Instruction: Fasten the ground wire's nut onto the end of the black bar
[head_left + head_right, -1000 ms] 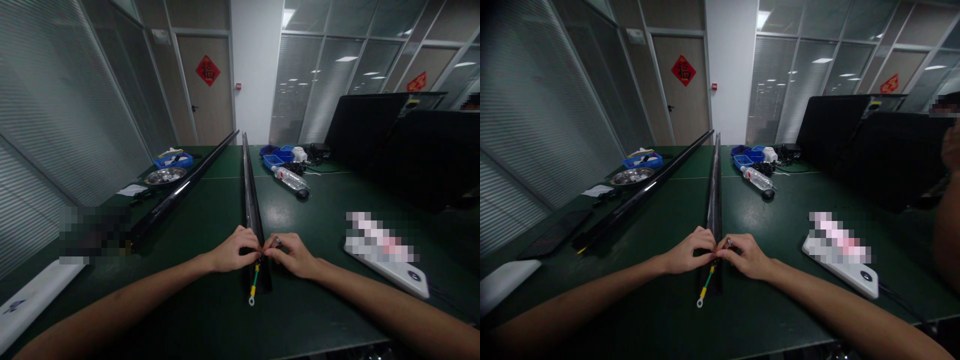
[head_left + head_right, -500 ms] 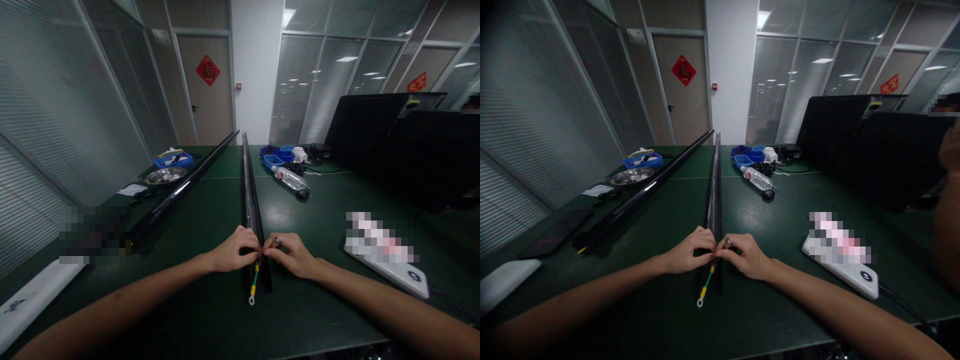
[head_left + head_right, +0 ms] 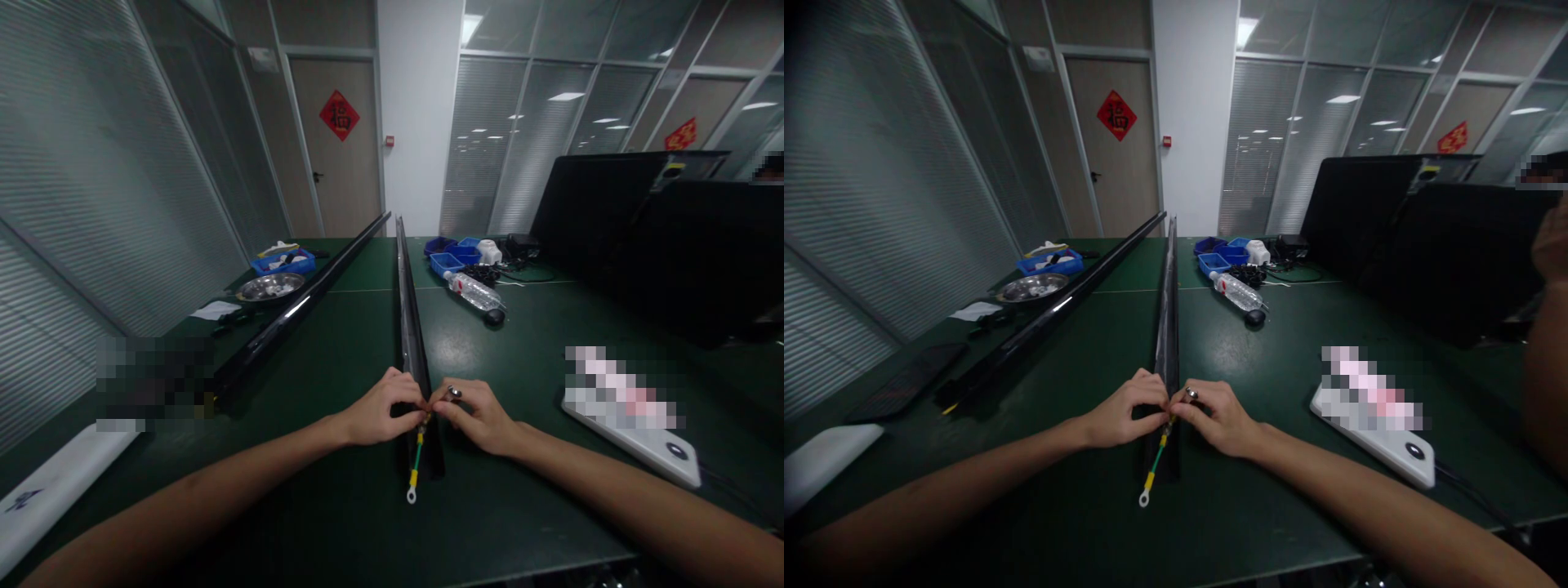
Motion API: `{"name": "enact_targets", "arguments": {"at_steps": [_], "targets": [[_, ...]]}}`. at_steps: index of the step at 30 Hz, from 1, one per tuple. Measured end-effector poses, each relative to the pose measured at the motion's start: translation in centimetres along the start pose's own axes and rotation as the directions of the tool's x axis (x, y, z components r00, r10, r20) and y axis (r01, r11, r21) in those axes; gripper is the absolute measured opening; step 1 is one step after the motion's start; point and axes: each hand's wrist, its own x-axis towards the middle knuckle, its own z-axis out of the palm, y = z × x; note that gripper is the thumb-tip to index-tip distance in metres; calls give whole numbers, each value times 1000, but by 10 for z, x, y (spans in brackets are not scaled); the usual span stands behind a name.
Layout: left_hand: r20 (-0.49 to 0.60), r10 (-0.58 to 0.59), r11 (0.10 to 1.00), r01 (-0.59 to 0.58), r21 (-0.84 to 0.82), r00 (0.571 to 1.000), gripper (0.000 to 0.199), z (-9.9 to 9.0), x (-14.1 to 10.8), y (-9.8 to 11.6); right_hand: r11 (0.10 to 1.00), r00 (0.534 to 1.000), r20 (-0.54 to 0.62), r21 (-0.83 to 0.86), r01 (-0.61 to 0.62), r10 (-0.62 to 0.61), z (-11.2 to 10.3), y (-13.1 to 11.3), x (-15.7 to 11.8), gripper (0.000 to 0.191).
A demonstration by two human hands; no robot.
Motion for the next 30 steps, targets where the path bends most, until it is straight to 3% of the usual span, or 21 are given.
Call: {"name": "enact_targets", "arguments": {"at_steps": [13,21,30], "targets": [[-14,-3,1000,3,-4,1000,20,2,0,-1,999,999,16,14,-31,30,1,4,-2,30],[4,19,1000,-19,-16,1000,22,1,0,-2,1000,1000,-19,-8,12,-12,3,4,-3,27],[-25,20,1000,-20,-7,999,20,2,0,0,999,999,26,24,-37,36,1,3,-1,28]]}}
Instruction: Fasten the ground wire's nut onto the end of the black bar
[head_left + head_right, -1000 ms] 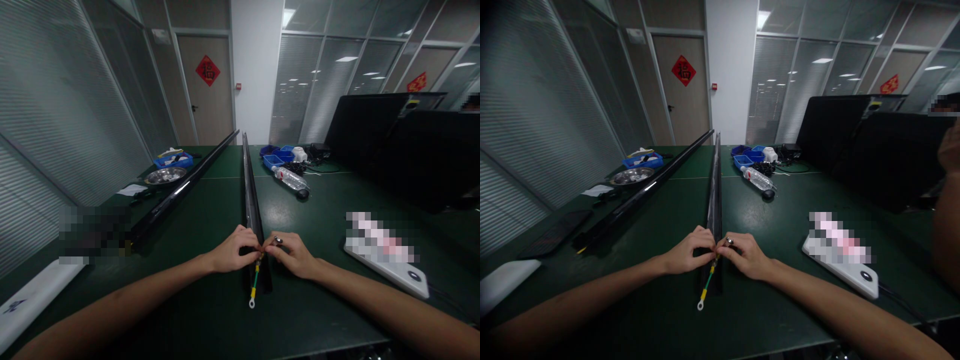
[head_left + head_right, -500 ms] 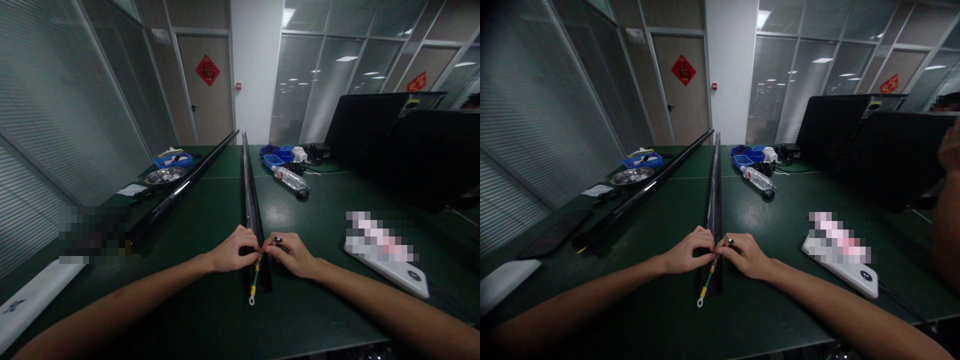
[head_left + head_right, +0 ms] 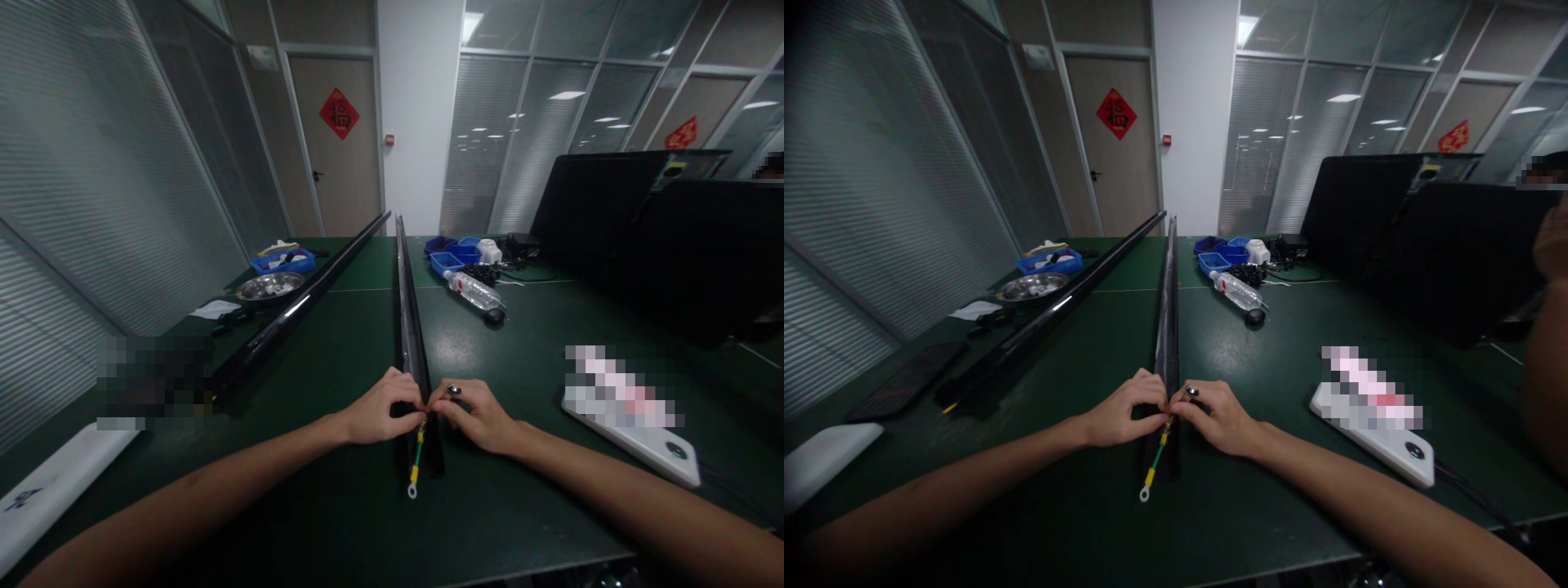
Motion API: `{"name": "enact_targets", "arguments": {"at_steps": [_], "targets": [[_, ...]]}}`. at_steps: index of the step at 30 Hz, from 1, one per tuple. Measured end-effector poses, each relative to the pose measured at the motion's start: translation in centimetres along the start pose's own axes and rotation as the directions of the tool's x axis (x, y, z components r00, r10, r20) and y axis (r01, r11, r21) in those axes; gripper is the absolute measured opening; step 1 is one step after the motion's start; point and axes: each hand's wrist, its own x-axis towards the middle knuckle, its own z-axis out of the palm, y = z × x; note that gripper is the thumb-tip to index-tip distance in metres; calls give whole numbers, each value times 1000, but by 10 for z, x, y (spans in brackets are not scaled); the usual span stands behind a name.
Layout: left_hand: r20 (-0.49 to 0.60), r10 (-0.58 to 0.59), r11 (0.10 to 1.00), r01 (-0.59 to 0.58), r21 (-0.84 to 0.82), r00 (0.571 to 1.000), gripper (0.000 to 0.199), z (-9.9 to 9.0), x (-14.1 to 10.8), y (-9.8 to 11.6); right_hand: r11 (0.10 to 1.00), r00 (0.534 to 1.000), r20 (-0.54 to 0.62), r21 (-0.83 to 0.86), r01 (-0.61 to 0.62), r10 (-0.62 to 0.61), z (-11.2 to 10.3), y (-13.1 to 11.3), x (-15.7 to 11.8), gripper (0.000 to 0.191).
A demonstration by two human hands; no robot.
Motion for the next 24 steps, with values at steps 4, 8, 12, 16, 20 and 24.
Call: {"name": "enact_targets", "arguments": {"at_steps": [4,8,12,16,20,24], "targets": [[8,5,1000,-5,0,1000,19,-2,0,0,1000,1000,-13,-11,11,-12,0,1,-1,25],[15,-2,1000,1,8,1000,24,0,0,-2,999,1000,-19,-28,15,-15,1,1,-2,25],[3,-4,1000,4,9,1000,23,1,1,-3,1000,1000,-14,-21,9,-9,1,2,-1,25],[1,-6,1000,6,11,1000,23,1,0,-2,1000,1000,-10,-22,15,-15,1,1,0,27],[-12,7,1000,-7,6,1000,21,0,0,-1,999,1000,-6,-28,20,-20,0,0,0,27],[4,0,1000,0,7,1000,23,1,0,-3,999,999,-26,-29,21,-21,1,0,-1,24]]}}
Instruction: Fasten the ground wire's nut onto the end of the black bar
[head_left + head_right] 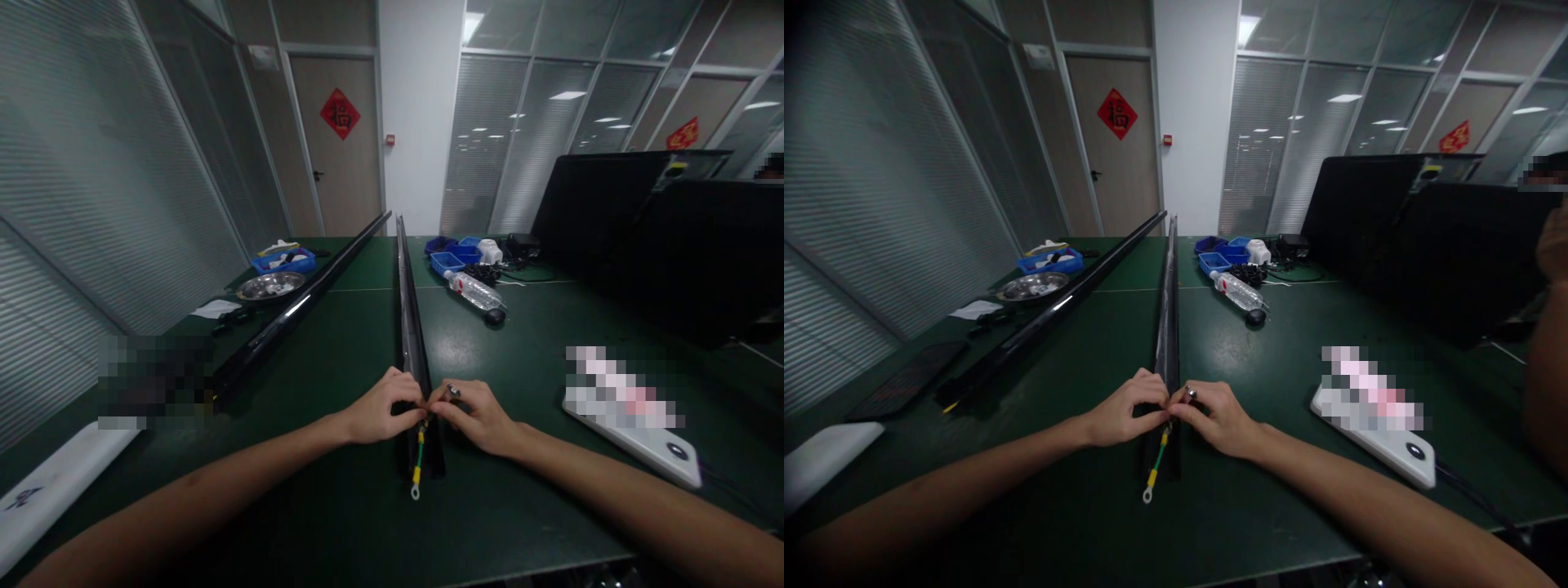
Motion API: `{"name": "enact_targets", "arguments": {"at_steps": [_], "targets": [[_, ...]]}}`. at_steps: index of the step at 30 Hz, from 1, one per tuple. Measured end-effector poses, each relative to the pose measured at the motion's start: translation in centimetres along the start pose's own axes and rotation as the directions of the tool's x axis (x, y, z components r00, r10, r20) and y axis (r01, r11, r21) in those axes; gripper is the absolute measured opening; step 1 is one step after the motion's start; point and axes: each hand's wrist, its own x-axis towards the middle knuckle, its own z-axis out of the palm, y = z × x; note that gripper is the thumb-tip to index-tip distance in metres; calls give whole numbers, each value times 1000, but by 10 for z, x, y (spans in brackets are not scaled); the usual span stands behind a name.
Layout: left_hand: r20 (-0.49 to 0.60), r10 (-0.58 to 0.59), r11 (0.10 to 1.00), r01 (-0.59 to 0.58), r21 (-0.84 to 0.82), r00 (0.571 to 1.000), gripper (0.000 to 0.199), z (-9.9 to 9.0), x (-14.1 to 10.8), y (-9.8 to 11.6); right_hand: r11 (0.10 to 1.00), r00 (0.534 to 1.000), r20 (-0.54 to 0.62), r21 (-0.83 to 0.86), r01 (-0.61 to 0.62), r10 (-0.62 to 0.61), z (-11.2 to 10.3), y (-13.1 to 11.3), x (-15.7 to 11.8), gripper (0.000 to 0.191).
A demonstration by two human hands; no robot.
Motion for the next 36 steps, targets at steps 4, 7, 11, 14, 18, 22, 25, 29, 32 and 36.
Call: {"name": "enact_targets", "arguments": {"at_steps": [4,7,11,14,18,22,25,29,32,36], "targets": [[8,-10,1000,11,-4,1000,22,0,0,-1,1000,1000,6,0,-26,26,0,3,-1,22],[6,-10,1000,10,-12,1000,19,0,0,-1,1000,999,12,0,-30,30,0,3,0,23],[-11,-8,1000,8,-9,1000,21,0,-1,0,1000,1000,10,1,-27,27,0,1,0,25],[-11,10,1000,-10,-5,1000,22,0,-1,-1,1000,1000,2,-6,-13,13,1,0,0,25],[13,17,1000,-17,4,1000,24,0,0,-2,1000,1000,-3,5,-11,11,2,2,-1,23],[1,3,1000,-3,11,1000,23,1,0,-2,999,999,6,12,-43,43,2,3,-2,23],[1,-5,1000,5,12,1000,23,0,-1,-1,999,999,11,7,-45,45,2,3,-1,24],[-1,-6,1000,6,12,1000,25,0,-1,0,1000,1000,6,8,-30,30,2,2,-1,23],[10,-8,1000,8,3,1000,26,-1,-1,0,1000,1000,6,14,-19,19,2,2,-2,22],[13,-5,1000,5,-2,1000,24,-1,-1,-1,999,999,9,21,-38,38,2,1,-2,22]]}}
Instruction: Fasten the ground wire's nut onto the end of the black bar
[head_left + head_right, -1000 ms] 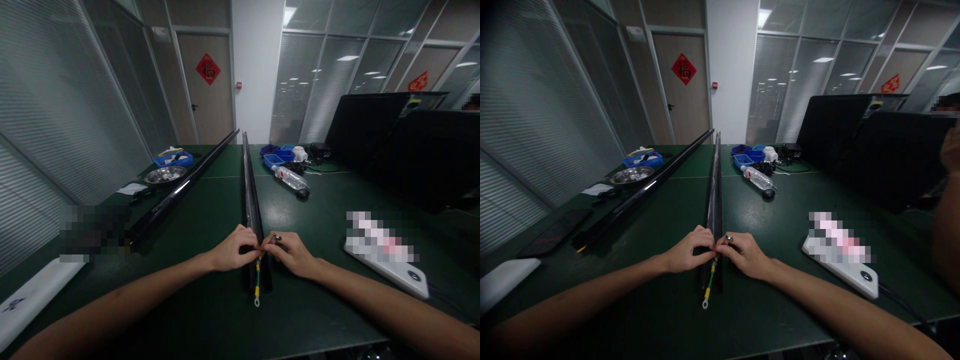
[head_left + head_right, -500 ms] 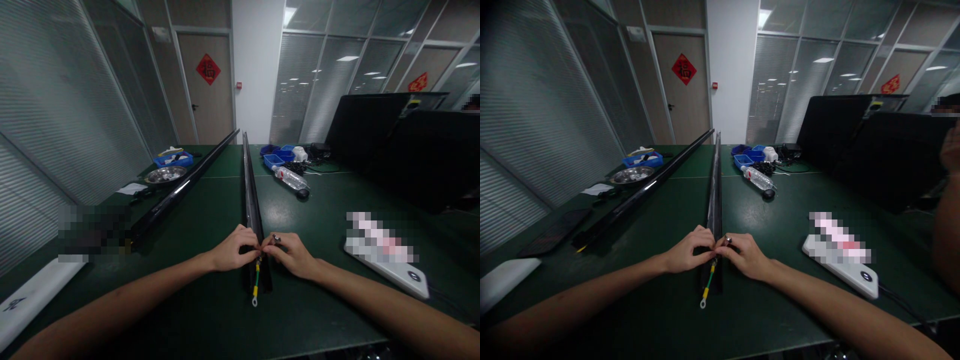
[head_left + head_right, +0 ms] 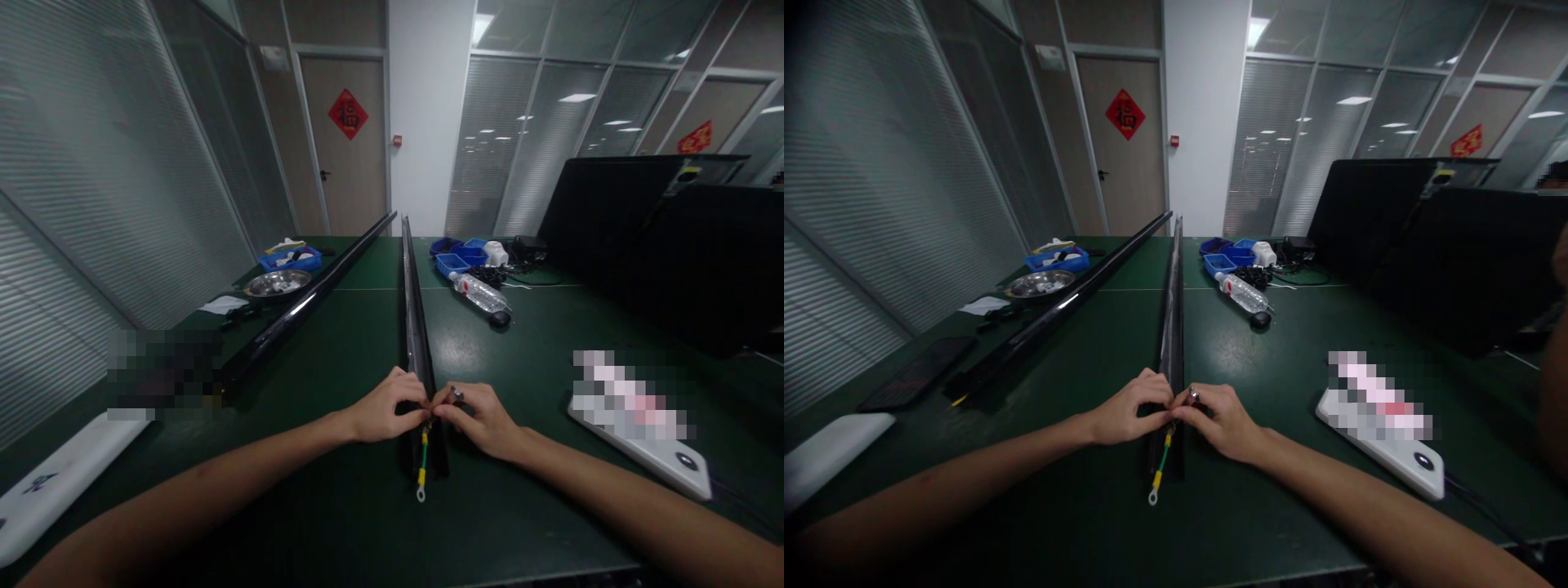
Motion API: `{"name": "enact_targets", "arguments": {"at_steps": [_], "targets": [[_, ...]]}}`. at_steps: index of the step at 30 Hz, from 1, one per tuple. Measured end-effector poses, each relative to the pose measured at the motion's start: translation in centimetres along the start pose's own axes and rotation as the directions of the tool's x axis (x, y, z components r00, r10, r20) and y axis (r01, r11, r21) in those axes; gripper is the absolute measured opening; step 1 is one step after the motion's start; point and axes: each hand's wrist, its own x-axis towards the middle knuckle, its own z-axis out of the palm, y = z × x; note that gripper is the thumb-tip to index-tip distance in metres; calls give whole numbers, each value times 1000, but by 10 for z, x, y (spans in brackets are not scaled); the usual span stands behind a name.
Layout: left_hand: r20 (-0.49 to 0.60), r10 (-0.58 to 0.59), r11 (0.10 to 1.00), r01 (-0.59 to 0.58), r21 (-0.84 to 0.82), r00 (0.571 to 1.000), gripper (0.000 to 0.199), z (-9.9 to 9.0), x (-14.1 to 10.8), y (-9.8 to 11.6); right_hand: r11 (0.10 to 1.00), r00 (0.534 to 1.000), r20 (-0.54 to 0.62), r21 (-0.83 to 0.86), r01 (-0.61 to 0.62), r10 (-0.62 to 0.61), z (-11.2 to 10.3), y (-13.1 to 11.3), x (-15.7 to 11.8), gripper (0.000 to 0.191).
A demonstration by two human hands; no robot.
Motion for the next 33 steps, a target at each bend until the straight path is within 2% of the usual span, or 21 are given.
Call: {"name": "enact_targets", "arguments": {"at_steps": [7,16,26,33], "targets": [[-5,-10,1000,10,7,1000,22,1,-1,-1,1000,1000,-1,-9,-23,23,0,4,0,25],[-18,17,1000,-17,-12,1000,23,1,0,0,1000,1000,13,1,14,-14,0,0,0,25],[-20,-10,1000,10,3,1000,22,2,0,0,997,998,-12,30,-66,66,1,7,0,30],[0,-15,1000,15,7,1000,22,1,0,0,993,994,0,56,-107,107,0,7,-1,27]]}}
